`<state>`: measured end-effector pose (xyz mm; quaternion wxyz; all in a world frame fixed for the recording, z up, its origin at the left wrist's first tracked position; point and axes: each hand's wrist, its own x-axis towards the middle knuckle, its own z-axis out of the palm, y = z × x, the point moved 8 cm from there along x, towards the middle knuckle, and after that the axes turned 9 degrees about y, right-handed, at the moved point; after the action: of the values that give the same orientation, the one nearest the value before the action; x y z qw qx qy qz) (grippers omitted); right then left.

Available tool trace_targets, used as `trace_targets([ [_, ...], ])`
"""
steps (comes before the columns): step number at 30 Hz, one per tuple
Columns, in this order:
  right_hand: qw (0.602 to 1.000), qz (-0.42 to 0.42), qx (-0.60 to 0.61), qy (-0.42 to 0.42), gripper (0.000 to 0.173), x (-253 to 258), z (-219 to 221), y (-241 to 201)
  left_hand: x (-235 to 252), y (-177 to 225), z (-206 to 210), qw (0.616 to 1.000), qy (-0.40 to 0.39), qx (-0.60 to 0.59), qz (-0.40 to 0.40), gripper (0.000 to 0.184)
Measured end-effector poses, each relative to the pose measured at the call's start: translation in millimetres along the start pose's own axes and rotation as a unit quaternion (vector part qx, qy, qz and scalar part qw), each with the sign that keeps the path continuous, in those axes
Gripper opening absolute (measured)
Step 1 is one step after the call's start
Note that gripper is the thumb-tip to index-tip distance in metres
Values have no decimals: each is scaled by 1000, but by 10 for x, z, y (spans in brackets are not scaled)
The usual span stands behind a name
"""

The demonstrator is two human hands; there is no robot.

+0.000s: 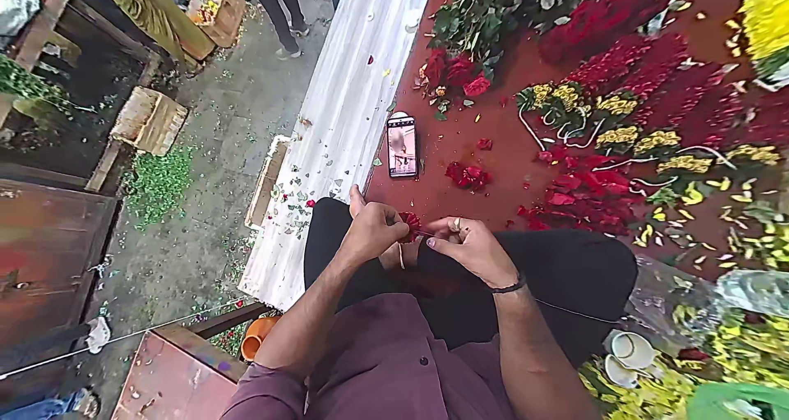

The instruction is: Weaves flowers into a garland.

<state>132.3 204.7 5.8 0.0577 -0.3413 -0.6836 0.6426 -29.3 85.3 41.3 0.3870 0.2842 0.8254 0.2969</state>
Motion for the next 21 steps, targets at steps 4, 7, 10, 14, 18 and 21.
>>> trace_targets([
  [4, 998, -57, 28, -22, 11, -23, -63, -175, -1, -30, -96, 998, 35, 47, -20, 24],
  [7, 990, -101, 78, -66, 11, -101, 13, -340, -54, 133, -78, 986, 38, 164, -12, 24],
  [10, 980, -141, 132, -50, 10, -120, -58, -488, -249, 555, 104, 957, -102, 264, 59, 22],
  [14, 964, -111, 223, -94, 8, -78, -88, -382, -474, 1139, 237, 938, -254, 7, 236, 14],
  [18, 942, -97, 312, -77, 9, -145, -35, -206, -230, 1190, 70, 960, -85, -170, 205, 14],
  [21, 938, -118, 306, -110, 8, -108, 53, -365, -62, 904, -39, 985, 80, 6, 152, 19],
])
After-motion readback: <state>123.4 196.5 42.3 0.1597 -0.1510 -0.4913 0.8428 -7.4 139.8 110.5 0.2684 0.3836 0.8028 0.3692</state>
